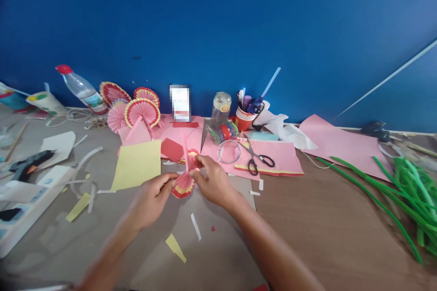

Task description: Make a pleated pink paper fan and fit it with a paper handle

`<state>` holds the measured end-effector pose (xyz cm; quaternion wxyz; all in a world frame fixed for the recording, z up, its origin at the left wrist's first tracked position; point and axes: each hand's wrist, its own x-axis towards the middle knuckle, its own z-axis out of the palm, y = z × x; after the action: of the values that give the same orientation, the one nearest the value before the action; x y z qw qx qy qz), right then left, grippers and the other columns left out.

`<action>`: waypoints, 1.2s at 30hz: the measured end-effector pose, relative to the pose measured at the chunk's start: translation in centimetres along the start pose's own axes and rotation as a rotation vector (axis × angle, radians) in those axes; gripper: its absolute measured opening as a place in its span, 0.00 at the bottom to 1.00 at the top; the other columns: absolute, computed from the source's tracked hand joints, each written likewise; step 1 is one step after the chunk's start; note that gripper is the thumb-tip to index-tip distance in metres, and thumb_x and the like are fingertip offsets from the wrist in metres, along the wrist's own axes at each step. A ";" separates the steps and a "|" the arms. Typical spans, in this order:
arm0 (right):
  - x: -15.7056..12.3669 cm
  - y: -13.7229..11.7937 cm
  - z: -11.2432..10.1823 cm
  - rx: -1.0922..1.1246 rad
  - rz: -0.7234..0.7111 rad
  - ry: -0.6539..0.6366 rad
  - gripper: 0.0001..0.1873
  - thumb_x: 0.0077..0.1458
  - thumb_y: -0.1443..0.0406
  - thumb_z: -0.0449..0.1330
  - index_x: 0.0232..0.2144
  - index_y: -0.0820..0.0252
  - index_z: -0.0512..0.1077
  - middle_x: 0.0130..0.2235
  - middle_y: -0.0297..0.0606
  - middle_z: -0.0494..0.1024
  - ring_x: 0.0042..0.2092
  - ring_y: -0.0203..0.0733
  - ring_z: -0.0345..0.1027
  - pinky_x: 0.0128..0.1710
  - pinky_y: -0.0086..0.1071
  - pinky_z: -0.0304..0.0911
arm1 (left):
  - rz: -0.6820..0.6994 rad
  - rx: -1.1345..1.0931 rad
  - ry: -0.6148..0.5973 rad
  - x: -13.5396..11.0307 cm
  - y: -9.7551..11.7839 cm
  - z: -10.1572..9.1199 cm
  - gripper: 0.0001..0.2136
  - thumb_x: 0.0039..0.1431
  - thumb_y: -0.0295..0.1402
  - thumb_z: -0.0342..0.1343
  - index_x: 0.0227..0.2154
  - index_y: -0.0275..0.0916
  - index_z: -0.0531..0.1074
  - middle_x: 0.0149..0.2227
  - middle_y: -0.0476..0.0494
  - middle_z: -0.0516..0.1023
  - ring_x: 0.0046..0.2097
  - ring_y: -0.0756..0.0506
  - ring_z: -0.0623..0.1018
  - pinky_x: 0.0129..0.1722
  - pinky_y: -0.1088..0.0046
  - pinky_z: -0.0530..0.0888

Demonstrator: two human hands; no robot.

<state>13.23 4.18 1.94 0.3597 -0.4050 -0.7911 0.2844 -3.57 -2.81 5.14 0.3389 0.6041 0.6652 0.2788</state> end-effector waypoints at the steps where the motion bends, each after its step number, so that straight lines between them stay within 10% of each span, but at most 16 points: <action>1: 0.0 -0.1 -0.2 0.025 0.017 0.026 0.12 0.54 0.67 0.55 0.42 0.60 0.66 0.40 0.42 0.74 0.36 0.40 0.68 0.34 0.32 0.62 | -0.025 -0.028 0.030 0.1 -0.1 0.0 0.13 0.60 0.36 0.44 0.39 0.40 0.73 0.34 0.45 0.79 0.35 0.46 0.75 0.35 0.73 0.69; 14: -2.0 -3.1 2.2 -0.414 -0.388 0.124 0.07 0.54 0.69 0.54 0.24 0.61 0.65 0.28 0.37 0.71 0.32 0.41 0.60 0.37 0.38 0.54 | -0.064 -0.429 0.113 0.2 -0.1 1.8 0.15 0.59 0.41 0.47 0.40 0.38 0.72 0.16 0.55 0.63 0.18 0.52 0.62 0.20 0.77 0.61; 22: -1.7 -1.7 1.3 -0.245 -0.363 0.166 0.06 0.46 0.74 0.54 0.24 0.59 0.64 0.27 0.35 0.69 0.33 0.39 0.62 0.40 0.38 0.53 | -0.137 -0.266 0.003 0.6 -1.1 0.1 0.11 0.57 0.38 0.46 0.27 0.38 0.68 0.22 0.53 0.67 0.17 0.55 0.60 0.18 0.79 0.58; 30: -0.4 0.2 0.1 0.408 0.005 0.003 0.08 0.44 0.74 0.52 0.21 0.58 0.59 0.26 0.31 0.62 0.29 0.36 0.58 0.30 0.30 0.55 | -0.191 -0.380 -0.217 0.2 -1.5 -2.3 0.12 0.57 0.40 0.46 0.32 0.37 0.68 0.25 0.53 0.69 0.14 0.58 0.58 0.16 0.79 0.56; 36: 0.1 1.0 -1.0 0.357 -0.170 0.122 0.08 0.47 0.74 0.54 0.25 0.57 0.61 0.31 0.35 0.67 0.34 0.38 0.63 0.34 0.33 0.59 | -0.168 -0.402 -0.194 -0.5 -1.2 -2.9 0.15 0.58 0.43 0.45 0.36 0.37 0.69 0.28 0.51 0.70 0.15 0.58 0.59 0.17 0.79 0.57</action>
<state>14.42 4.93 1.86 0.4955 -0.2831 -0.7363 0.3637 -6.55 -3.34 6.02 0.5365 0.4912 0.6086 0.3171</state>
